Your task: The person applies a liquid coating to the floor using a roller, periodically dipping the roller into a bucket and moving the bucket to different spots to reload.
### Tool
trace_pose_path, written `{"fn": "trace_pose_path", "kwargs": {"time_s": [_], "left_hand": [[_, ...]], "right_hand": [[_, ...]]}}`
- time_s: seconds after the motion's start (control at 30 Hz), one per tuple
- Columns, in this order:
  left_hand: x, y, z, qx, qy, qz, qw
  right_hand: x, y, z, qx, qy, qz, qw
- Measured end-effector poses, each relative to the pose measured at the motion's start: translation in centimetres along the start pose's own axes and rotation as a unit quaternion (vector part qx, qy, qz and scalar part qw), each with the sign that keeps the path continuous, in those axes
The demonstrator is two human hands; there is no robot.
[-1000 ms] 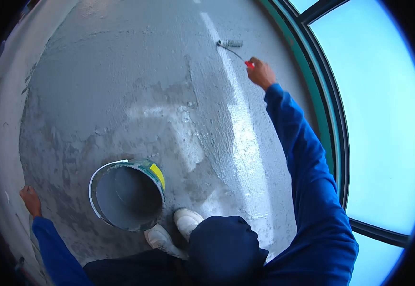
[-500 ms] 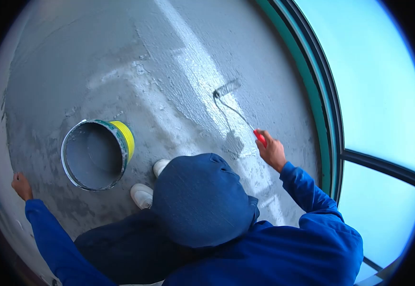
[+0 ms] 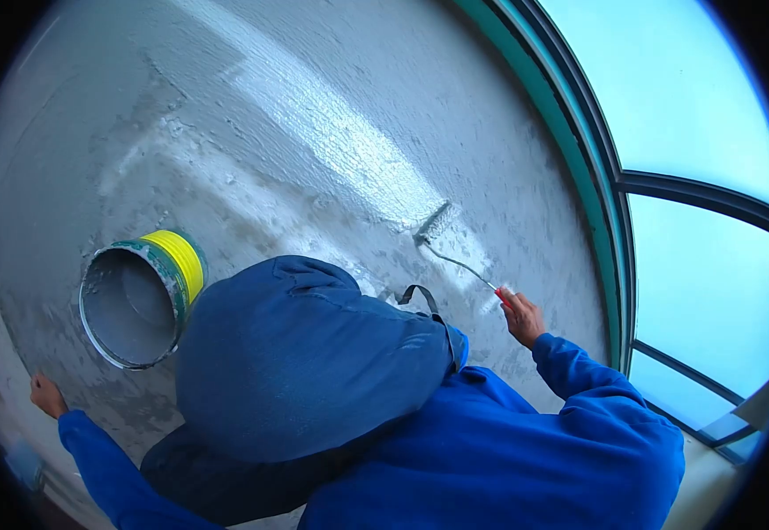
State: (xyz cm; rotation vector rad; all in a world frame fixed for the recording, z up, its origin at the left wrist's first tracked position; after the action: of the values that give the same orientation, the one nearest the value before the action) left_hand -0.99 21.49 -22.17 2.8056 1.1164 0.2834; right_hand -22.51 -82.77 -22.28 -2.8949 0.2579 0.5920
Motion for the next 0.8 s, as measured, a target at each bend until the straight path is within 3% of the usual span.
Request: {"fn": "trace_pose_path", "kwargs": {"time_s": [0.1, 0.23, 0.3, 0.4, 0.47, 0.6, 0.7, 0.8], "left_hand": [[1.0, -2.9, 0.7, -0.004, -0.020, -0.021, 1.000], [0.8, -4.2, 0.6, -0.016, 0.011, -0.011, 1.000], [-0.3, -2.8, 0.0, -0.039, 0.018, -0.026, 0.999], [-0.3, -3.5, -0.4, -0.021, 0.045, 0.024, 0.998], [-0.9, -3.8, -0.6, -0.021, 0.012, -0.018, 1.000], [-1.2, -3.9, -0.3, -0.013, -0.010, -0.055, 0.998], [-1.0, -3.9, -0.1, -0.017, 0.081, -0.001, 0.997], [0.2, -4.8, 1.0, -0.017, 0.036, -0.006, 0.999]], "right_hand": [[1.6, -1.4, 1.0, 0.028, 0.010, -0.036, 0.999], [9.2, -7.7, 0.3, 0.058, 0.050, -0.103, 0.992], [11.6, -11.3, -1.1, 0.083, 0.065, -0.109, 0.988], [13.3, -14.1, -1.8, 0.098, 0.076, -0.110, 0.986], [13.5, -14.7, -1.4, 0.101, 0.075, -0.108, 0.986], [10.8, -12.2, 0.1, 0.097, 0.062, -0.094, 0.989], [5.8, -8.2, 1.5, 0.055, 0.029, -0.069, 0.996], [0.5, -4.6, 1.4, 0.042, 0.007, -0.050, 0.998]]}}
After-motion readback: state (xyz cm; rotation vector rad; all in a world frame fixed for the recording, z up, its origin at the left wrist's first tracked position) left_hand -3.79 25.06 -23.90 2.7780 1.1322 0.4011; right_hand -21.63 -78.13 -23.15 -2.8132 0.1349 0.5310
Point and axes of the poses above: each hand's wrist, its own x-axis towards the middle knuckle, its own z-axis out of the palm, y = z × x, the point moved 7 cm from there along x, towards the middle knuckle, and after that the axes turned 3 degrees about -x, right-handed, at the moved point
